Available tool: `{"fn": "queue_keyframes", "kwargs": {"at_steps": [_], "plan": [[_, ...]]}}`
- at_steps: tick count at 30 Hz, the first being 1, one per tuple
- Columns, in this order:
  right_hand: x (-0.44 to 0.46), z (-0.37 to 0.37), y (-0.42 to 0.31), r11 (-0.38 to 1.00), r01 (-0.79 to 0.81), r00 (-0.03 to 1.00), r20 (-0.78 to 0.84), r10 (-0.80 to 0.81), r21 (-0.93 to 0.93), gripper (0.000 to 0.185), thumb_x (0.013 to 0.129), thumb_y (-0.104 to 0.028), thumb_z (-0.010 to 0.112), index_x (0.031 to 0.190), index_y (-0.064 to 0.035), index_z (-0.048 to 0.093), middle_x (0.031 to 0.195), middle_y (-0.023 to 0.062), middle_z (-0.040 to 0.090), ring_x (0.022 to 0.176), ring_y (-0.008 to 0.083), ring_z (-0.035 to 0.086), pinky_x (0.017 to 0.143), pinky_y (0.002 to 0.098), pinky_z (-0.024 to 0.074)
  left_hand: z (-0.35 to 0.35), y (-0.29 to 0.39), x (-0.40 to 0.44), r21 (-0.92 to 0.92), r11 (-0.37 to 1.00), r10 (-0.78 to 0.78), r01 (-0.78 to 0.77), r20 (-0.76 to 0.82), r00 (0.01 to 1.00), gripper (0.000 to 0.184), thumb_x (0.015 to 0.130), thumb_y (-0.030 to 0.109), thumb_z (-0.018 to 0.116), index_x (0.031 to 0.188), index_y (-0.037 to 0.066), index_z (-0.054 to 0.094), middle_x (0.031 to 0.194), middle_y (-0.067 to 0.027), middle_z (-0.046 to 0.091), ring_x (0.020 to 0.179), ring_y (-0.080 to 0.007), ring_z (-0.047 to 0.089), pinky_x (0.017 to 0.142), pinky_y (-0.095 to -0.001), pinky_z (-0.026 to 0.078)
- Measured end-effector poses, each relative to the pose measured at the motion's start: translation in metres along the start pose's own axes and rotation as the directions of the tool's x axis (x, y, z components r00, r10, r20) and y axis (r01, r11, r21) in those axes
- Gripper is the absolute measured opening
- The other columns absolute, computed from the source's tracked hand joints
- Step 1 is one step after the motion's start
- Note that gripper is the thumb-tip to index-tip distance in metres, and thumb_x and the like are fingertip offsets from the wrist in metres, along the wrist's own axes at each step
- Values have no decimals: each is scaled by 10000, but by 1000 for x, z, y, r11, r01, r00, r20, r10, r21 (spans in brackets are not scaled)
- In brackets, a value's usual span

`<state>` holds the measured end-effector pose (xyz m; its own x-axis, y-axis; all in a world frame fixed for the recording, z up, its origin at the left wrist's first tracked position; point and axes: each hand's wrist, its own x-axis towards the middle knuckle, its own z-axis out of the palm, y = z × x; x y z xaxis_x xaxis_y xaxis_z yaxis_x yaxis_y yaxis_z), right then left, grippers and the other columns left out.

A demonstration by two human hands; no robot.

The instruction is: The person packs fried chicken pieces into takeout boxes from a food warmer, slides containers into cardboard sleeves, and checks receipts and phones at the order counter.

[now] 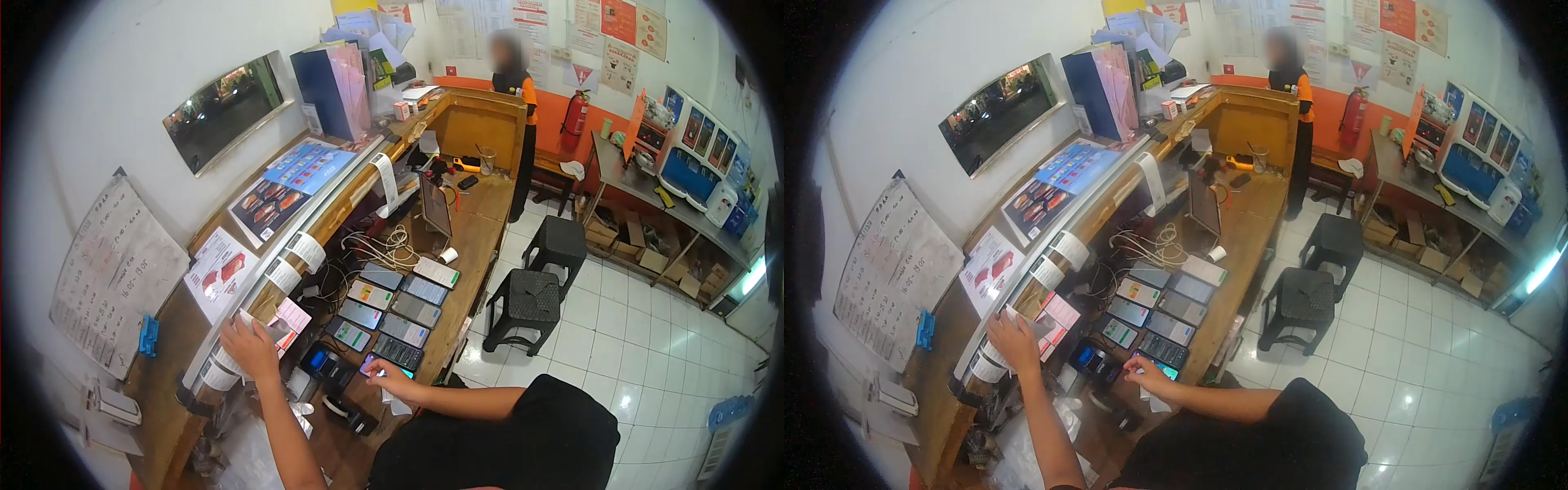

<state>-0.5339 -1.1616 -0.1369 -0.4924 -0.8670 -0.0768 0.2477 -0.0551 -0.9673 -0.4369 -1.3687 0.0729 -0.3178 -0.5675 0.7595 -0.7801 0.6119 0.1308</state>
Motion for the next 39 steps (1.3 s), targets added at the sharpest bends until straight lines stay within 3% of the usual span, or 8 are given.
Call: {"fn": "queue_keyframes", "kwargs": {"at_steps": [16, 19, 22, 23, 24, 27, 31, 39], "plan": [[-70, -63, 1, 990, -135, 942, -303, 143, 45, 309, 776, -32, 618, 1082, -44, 571, 938, 22, 523, 906, 114, 496, 828, 253, 416, -25, 42, -18, 85, 969, -240, 233, 70, 968, 407, 908, 317, 522, 1214, 49, 542, 1305, -132, 462, 1098, -381, 428, 926, -524, 323], [-86, -89, 2, 987, -125, 914, -376, 153, 98, 354, 741, 20, 564, 1091, -40, 563, 976, 35, 523, 929, 116, 494, 826, 250, 416, -14, 73, -80, -131, 990, 76, -42, 266, 961, 342, 909, 295, 515, 1158, 65, 561, 1188, -164, 524, 1061, -382, 436, 942, -498, 293], [-97, -117, -7, 988, -82, 892, -432, 132, 132, 384, 732, 51, 542, 1106, -36, 546, 979, 37, 533, 887, 111, 506, 783, 242, 427, 4, 121, -177, -466, 884, 335, 14, 654, 678, 305, 908, 298, 553, 996, 14, 619, 991, -147, 606, 1010, -321, 491, 911, -420, 330], [-104, -127, -13, 988, -70, 890, -438, 125, 139, 391, 740, 64, 543, 1118, -34, 532, 963, 32, 543, 832, 106, 521, 741, 234, 437, 32, 131, -227, -552, 732, 348, 400, 807, 476, 305, 919, 310, 558, 1004, 23, 616, 967, -114, 611, 953, -271, 522, 864, -373, 363], [-112, -137, -19, 987, -60, 888, -444, 121, 148, 398, 748, 77, 545, 1131, -32, 518, 948, 27, 553, 778, 101, 537, 700, 226, 448, 45, 148, -260, -452, 498, 431, 740, 870, 241, 305, 931, 323, 563, 1012, 33, 613, 942, -81, 617, 897, -222, 553, 818, -326, 396], [-149, -174, -40, 975, -10, 888, -446, 110, 220, 438, 764, 90, 548, 1171, -61, 492, 880, 26, 554, 687, 91, 524, 638, 230, 448, 20, 223, -295, 81, 297, 536, 951, 810, -237, 252, 938, 307, 581, 1052, 85, 607, 921, -11, 617, 819, -123, 570, 715, -255, 410], [-211, -251, -41, 992, 47, 853, -521, 22, 119, 467, 774, 81, 585, 1194, -92, 474, 888, 43, 550, 746, 95, 530, 652, 236, 451, 17, 302, -335, 321, 221, 593, 921, 705, -388, 216, 890, 224, 652, 1075, 127, 595, 951, 27, 623, 874, -79, 561, 726, -248, 390], [-350, -381, -56, 972, 173, 702, -712, -9, 158, 501, 794, 13, 656, 1235, -69, 433, 971, 88, 595, 848, 140, 572, 785, 266, 473, -29, 494, -373, 155, 208, 640, 966, 725, -254, 261, 877, 160, 623, 1119, 89, 558, 995, -22, 630, 988, -143, 572, 863, -330, 440]]}}
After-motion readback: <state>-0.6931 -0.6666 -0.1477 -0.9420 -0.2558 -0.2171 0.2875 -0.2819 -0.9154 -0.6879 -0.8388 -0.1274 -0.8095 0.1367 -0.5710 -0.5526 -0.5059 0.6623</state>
